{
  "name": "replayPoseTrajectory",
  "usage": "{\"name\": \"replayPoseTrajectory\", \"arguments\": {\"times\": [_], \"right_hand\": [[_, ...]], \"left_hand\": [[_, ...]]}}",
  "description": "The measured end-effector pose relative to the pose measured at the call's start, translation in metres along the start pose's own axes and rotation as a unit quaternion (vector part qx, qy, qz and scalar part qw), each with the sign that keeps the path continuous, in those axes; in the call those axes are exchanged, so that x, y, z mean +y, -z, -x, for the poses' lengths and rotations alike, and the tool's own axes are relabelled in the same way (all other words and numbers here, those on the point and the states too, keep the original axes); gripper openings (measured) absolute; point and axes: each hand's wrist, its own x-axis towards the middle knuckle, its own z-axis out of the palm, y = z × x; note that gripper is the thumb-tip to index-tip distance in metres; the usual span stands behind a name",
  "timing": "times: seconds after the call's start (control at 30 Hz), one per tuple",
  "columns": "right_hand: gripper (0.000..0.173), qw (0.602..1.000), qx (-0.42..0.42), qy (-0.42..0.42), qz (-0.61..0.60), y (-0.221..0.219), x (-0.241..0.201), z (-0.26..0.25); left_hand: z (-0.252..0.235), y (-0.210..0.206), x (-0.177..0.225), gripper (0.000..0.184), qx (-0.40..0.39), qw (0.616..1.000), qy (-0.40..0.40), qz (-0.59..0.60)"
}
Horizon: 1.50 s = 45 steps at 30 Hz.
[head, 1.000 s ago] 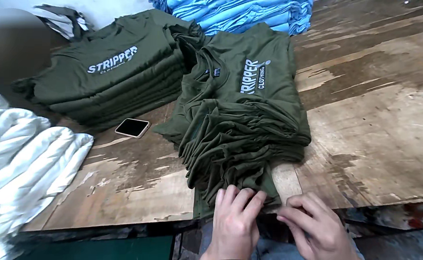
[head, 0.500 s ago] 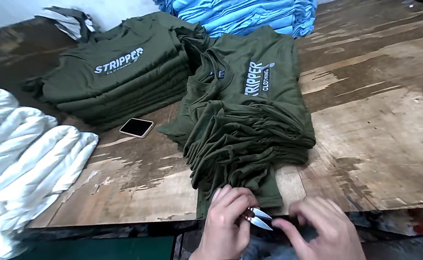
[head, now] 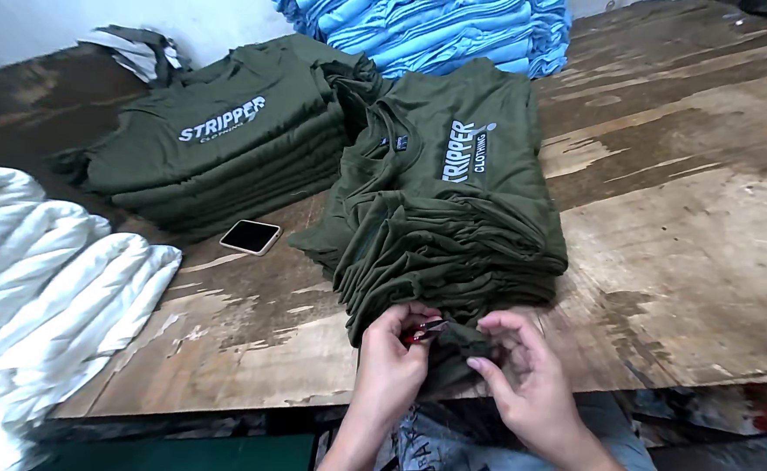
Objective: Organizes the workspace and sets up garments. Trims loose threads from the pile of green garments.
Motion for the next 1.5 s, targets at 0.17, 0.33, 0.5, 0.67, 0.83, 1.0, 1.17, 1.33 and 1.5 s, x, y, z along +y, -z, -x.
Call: {"name": "replayPoseTrajectory", "arguments": {"times": [0.17,0.33,0.5,0.67,0.83,1.0,1.17,1.33,1.5], "right_hand": [[0.044,0.997,-0.069,-0.026,0.023,0.004,-0.002,0.0],[0.015,0.951,0.044,0.133,0.275,0.011,-0.002,0.01],[0.014,0.989,-0.018,0.037,0.139,0.05,-0.032,0.027],[0.015,0.989,-0.094,0.041,0.106,0.062,-0.036,0.038],[0.012,0.991,-0.079,0.062,0.089,0.054,-0.03,0.041],[0.019,0.952,-0.168,0.075,0.244,0.066,-0.028,0.039],[0.05,0.901,-0.086,0.02,0.425,0.061,-0.042,0.032],[0.019,0.93,-0.046,0.054,0.361,0.045,-0.003,0.02],[0.011,0.966,-0.015,0.041,0.255,0.064,-0.006,0.026]], "left_hand": [[-0.002,0.0,0.004,0.013,0.004,0.999,0.036,0.005],[0.001,0.003,0.005,0.015,-0.034,0.999,0.032,-0.007],[0.017,0.014,0.002,0.039,-0.111,0.979,-0.136,-0.103],[0.024,0.005,0.007,0.018,-0.026,0.898,-0.364,-0.244],[0.022,-0.013,0.0,0.016,-0.042,0.863,-0.42,-0.279],[0.021,-0.008,-0.001,0.013,-0.019,0.862,-0.411,-0.296],[0.019,-0.001,-0.003,0.035,-0.067,0.904,-0.317,-0.278],[0.017,-0.005,-0.009,0.02,-0.054,0.885,-0.321,-0.335],[0.022,0.018,0.007,0.022,-0.117,0.879,-0.284,-0.365]]}}
